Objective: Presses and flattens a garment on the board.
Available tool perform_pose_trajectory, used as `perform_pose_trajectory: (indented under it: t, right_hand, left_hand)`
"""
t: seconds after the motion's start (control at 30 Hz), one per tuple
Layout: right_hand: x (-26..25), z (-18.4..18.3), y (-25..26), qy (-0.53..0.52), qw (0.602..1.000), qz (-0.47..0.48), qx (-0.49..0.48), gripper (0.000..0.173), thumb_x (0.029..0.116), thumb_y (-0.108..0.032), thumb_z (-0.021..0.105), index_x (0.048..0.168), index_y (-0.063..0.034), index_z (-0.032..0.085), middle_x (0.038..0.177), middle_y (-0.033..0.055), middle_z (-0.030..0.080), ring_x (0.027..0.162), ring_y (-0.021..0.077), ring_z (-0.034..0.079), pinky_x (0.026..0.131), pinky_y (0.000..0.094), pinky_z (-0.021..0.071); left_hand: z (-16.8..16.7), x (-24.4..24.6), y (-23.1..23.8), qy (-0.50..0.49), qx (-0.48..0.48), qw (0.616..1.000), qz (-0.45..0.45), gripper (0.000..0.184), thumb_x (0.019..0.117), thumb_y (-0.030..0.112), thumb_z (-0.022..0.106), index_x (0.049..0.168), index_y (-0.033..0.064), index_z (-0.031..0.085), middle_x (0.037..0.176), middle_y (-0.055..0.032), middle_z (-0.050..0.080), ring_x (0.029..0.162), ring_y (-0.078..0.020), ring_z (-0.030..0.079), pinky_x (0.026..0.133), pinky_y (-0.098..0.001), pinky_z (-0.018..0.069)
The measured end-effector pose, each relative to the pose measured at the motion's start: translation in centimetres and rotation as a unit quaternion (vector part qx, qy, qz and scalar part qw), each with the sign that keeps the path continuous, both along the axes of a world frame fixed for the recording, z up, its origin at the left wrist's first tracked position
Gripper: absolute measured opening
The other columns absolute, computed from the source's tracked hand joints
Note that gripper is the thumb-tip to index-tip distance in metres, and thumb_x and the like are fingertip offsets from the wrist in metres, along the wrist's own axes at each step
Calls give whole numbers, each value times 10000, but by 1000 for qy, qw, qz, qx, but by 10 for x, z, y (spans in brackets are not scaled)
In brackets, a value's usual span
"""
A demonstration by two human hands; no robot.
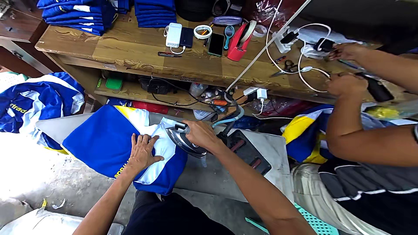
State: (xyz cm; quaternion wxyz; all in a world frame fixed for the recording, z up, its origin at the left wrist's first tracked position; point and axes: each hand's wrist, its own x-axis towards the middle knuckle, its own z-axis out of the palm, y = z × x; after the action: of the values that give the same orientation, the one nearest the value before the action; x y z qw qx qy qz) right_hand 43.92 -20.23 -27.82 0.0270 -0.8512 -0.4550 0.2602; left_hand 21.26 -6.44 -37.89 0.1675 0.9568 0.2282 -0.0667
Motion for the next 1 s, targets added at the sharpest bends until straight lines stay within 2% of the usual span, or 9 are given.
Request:
perform_pose_trajectory:
  t: [0.23, 0.37, 0.43, 0.57, 0.77, 0.87, 0.93, 0.97, 1.0]
  right_hand:
    - [5, 1, 6, 26, 995, 101, 4, 434, 886, -158, 660, 1305, -268, 660, 978, 128, 731, 919, 354, 701, 745, 590, 524]
    - [4, -2, 12, 5, 998, 44, 35, 423, 897, -151, 656, 1312, -227, 665, 964, 137, 732, 891, 355, 706, 727, 579, 536]
    - [5, -3, 5, 4, 997, 62, 38, 431, 879, -152, 672, 1301, -238, 668, 945, 125, 729, 873, 343, 703, 714, 572, 535]
    - [-5, -4, -37, 39, 987, 158, -9, 449, 899, -167, 656, 1339, -249, 613, 978, 176, 716, 905, 413, 694, 733, 626, 515]
    - [-20, -6, -119, 30, 987, 153, -27, 384, 913, -153, 640, 1293, -205, 622, 1017, 169, 721, 897, 410, 704, 702, 610, 524]
    - [-15, 4, -140, 29, 988, 130, -75, 416, 924, -176, 635, 1335, -239, 612, 1023, 169, 725, 914, 414, 705, 721, 620, 523]
    - [-3, 15, -151, 29, 991, 81, -102, 466, 923, -203, 643, 1382, -270, 603, 1022, 193, 724, 937, 435, 695, 756, 641, 513]
    - [6, 19, -157, 25, 994, 46, -97, 481, 908, -207, 656, 1382, -268, 611, 1023, 202, 724, 944, 443, 692, 766, 652, 511]
    - [16, 22, -165, 18, 996, 7, -86, 483, 897, -216, 663, 1376, -258, 620, 1039, 208, 723, 961, 447, 691, 781, 660, 512]
  left_hand:
    - [0, 2, 1, 12, 1, 1000, 5, 994, 672, 822, 700, 1471, 254, 543, 1347, -171, 606, 1324, -417, 518, 1178, -745, 134]
    - [-2, 1, 1, 6, 3, 1000, 1, 1000, 672, 832, 692, 1478, 263, 538, 1342, -163, 611, 1320, -407, 526, 1176, -746, 136]
    - [-4, -1, 1, -10, 5, 1000, 3, 987, 677, 834, 690, 1475, 273, 542, 1329, -151, 620, 1302, -393, 541, 1171, -741, 155]
    - [-11, -5, 1, -34, 4, 999, 6, 968, 689, 832, 681, 1482, 296, 535, 1321, -136, 624, 1298, -386, 545, 1163, -744, 178]
    - [-12, -5, 0, -37, -5, 999, 11, 967, 688, 806, 708, 1486, 288, 534, 1344, -142, 612, 1313, -386, 535, 1164, -745, 174]
    - [-11, -11, -4, -55, -2, 998, 8, 980, 702, 783, 722, 1500, 251, 525, 1409, -150, 586, 1378, -395, 496, 1165, -763, 160]
    - [-6, -25, -8, -99, 0, 995, 10, 967, 725, 777, 712, 1493, 216, 533, 1478, -161, 548, 1436, -412, 439, 1168, -743, 209]
    - [-2, -35, -12, -138, -11, 990, 15, 890, 757, 737, 718, 1435, 175, 590, 1443, -170, 578, 1403, -412, 476, 1151, -710, 291]
    - [2, -49, -18, -175, -37, 984, 23, 740, 801, 661, 727, 1312, 129, 669, 1325, -160, 648, 1286, -379, 572, 1087, -641, 415]
